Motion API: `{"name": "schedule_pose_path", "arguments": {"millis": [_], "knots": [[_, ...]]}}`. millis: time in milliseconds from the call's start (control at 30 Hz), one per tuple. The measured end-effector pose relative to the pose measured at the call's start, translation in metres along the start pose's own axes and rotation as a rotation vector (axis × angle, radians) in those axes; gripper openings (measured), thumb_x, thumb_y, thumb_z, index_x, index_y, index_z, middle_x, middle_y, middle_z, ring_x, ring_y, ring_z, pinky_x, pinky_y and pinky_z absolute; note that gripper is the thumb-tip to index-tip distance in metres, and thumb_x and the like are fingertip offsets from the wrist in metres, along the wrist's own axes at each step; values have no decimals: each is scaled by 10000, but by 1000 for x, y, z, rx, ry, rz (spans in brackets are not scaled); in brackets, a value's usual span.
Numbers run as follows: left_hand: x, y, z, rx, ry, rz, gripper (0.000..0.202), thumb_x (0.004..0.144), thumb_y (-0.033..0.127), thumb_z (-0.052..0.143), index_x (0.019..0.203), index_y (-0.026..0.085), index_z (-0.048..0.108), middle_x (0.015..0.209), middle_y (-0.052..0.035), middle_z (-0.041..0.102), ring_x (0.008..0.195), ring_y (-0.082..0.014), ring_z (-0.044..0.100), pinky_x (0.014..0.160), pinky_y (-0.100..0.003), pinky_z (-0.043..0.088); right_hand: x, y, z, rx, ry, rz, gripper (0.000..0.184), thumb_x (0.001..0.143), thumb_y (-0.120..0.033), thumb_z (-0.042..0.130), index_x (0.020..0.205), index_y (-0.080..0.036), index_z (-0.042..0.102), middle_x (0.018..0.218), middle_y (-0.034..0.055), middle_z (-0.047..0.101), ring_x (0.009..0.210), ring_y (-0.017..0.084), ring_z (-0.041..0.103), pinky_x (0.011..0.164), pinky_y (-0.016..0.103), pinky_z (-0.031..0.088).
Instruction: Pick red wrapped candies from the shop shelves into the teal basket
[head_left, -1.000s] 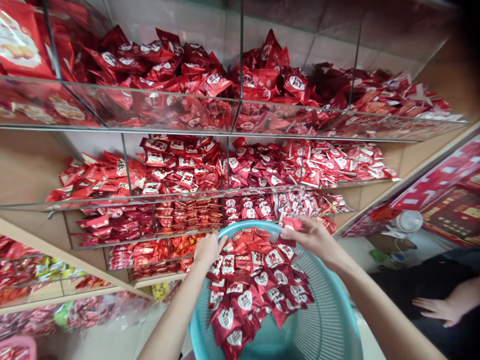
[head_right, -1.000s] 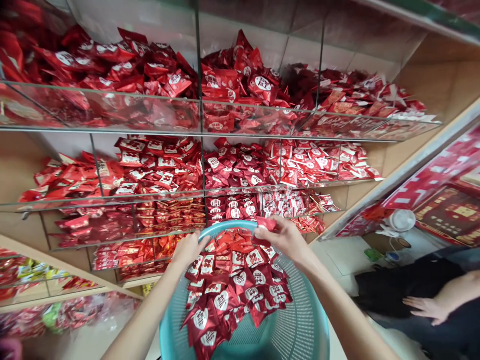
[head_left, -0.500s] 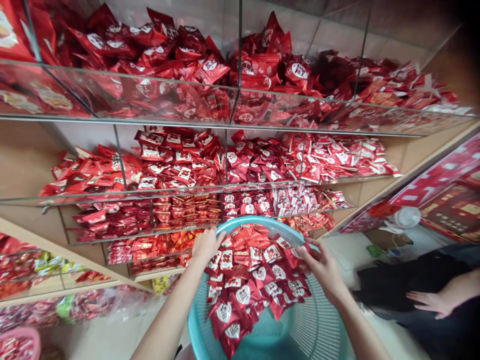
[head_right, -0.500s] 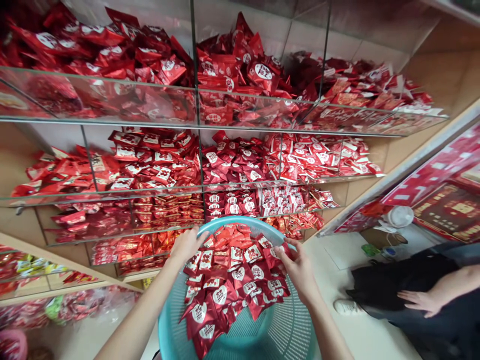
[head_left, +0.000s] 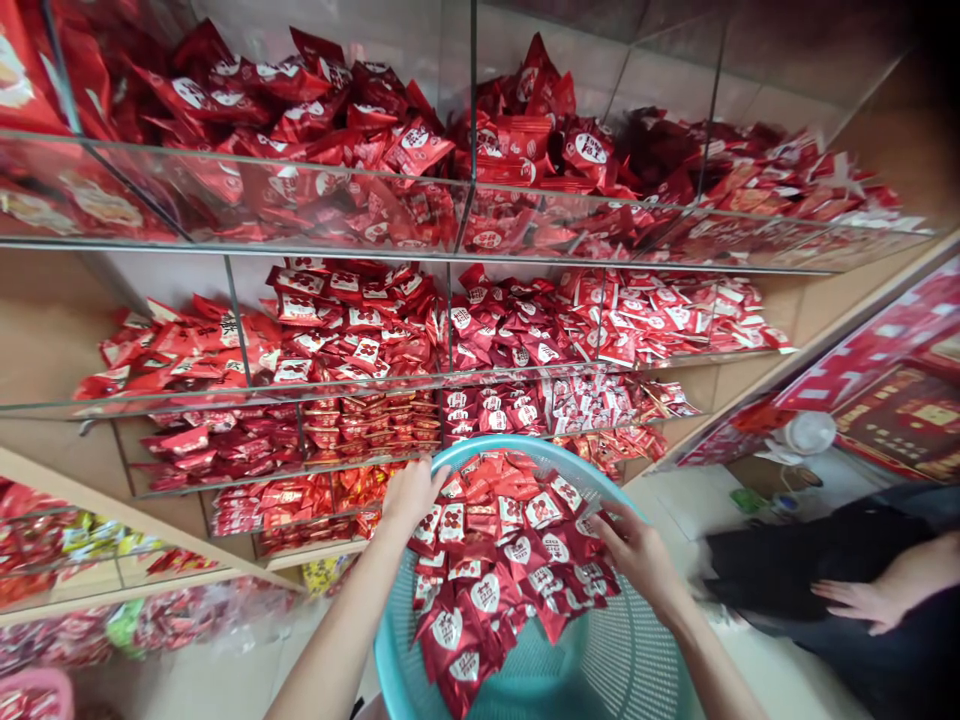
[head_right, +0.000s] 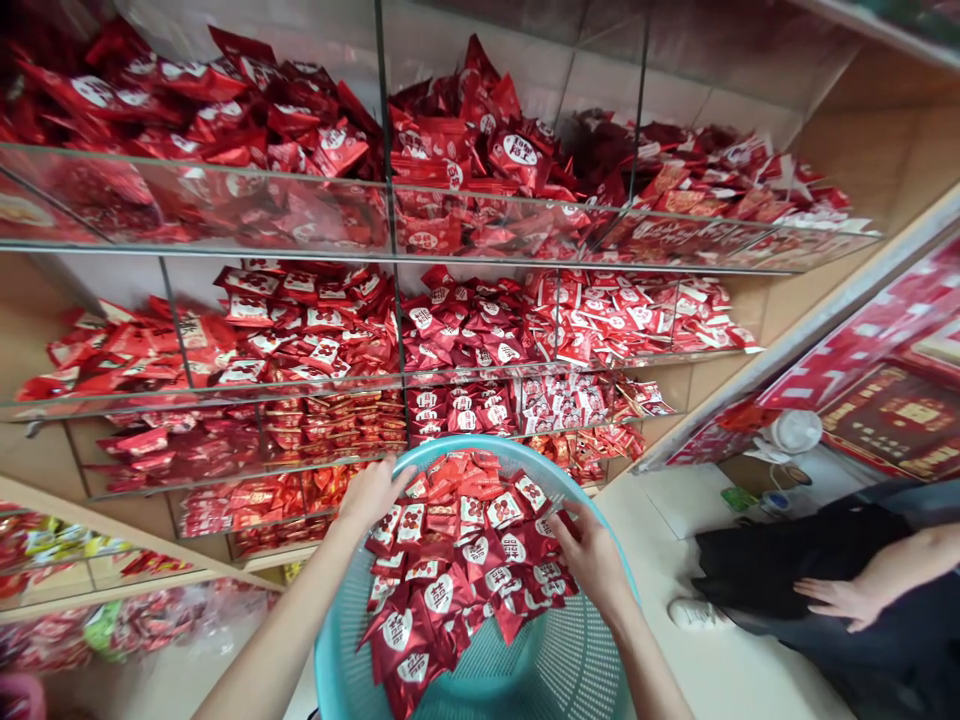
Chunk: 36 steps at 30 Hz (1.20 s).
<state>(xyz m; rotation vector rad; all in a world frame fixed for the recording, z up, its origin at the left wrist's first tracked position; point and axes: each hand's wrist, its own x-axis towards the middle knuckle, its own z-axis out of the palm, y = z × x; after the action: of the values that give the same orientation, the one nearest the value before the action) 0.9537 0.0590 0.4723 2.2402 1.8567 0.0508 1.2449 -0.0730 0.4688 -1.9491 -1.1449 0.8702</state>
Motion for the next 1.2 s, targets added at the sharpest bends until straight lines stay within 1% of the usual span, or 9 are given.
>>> {"name": "schedule_pose_path", "arguments": {"millis": [100, 200, 400, 500, 700, 833, 1000, 1100, 1200], "knots": [[0, 0, 0, -6, -11, -7, 567, 853, 552, 192, 1060, 142, 525, 907, -147, 647, 862, -247, 618, 700, -312, 435, 3, 5, 0, -201, 37, -26, 507, 731, -567, 460, 1045, -171, 501, 700, 32, 653, 486, 183, 581, 530, 318, 456], [-1, 1, -1, -12, -2, -4, 570, 852, 551, 189, 1072, 143, 521, 906, -147, 646, 855, -252, 618, 692, -314, 435, 4, 6, -1, -387, 72, -70, 483, 750, -558, 433, 1033, -177, 527, 773, 71, 676, 629, 228, 637, 615, 327, 466], [1, -1, 1, -24, 1, -2, 568, 850, 554, 197, 1090, 145, 510, 906, -142, 646, 849, -248, 620, 687, -310, 435, 0, 1, 0, -574, 112, -130, 461, 805, -512, 357, 1062, -165, 520, 945, 120, 670, 905, 269, 619, 742, 336, 447], [2, -3, 4, -28, 21, 8, 553, 849, 557, 206, 1057, 151, 520, 885, -129, 652, 826, -244, 625, 663, -301, 438, -1, -1, 1, -619, 115, -135, 431, 816, -497, 355, 1045, -176, 529, 952, 113, 670, 918, 269, 616, 740, 333, 445], [1, -2, 4, -33, 26, 6, 538, 851, 554, 212, 1026, 155, 529, 876, -124, 654, 815, -243, 628, 659, -308, 443, -3, -4, 1, -652, 140, -193, 342, 834, -481, 336, 866, -250, 586, 925, 58, 672, 842, 234, 636, 661, 291, 448], [-1, -1, 1, -35, 14, -2, 544, 853, 551, 217, 1061, 147, 519, 891, -132, 653, 838, -237, 625, 676, -304, 442, -5, -13, 0, -626, 159, -208, 354, 840, -489, 331, 878, -242, 582, 962, 62, 658, 848, 232, 632, 654, 291, 446], [-2, -2, 2, -57, 7, -14, 525, 859, 530, 237, 1066, 141, 523, 900, -133, 655, 850, -234, 625, 690, -295, 442, 1, -58, -14, -617, 192, -326, 334, 846, -463, 345, 915, -225, 568, 935, 72, 645, 758, 226, 623, 654, 306, 425], [-1, -3, 4, -60, 34, -3, 515, 861, 525, 239, 1053, 144, 528, 891, -129, 658, 842, -236, 626, 688, -303, 445, 12, -106, -23, -589, 252, -482, 321, 845, -452, 365, 939, -223, 569, 939, 64, 636, 640, 184, 597, 621, 293, 412], [-1, -4, 5, -62, 55, 1, 510, 862, 519, 245, 1045, 141, 533, 886, -131, 659, 839, -235, 627, 693, -305, 446, 30, -157, -27, -583, 316, -624, 298, 851, -407, 378, 973, -210, 566, 977, 70, 628, 664, 177, 595, 660, 291, 412]]}}
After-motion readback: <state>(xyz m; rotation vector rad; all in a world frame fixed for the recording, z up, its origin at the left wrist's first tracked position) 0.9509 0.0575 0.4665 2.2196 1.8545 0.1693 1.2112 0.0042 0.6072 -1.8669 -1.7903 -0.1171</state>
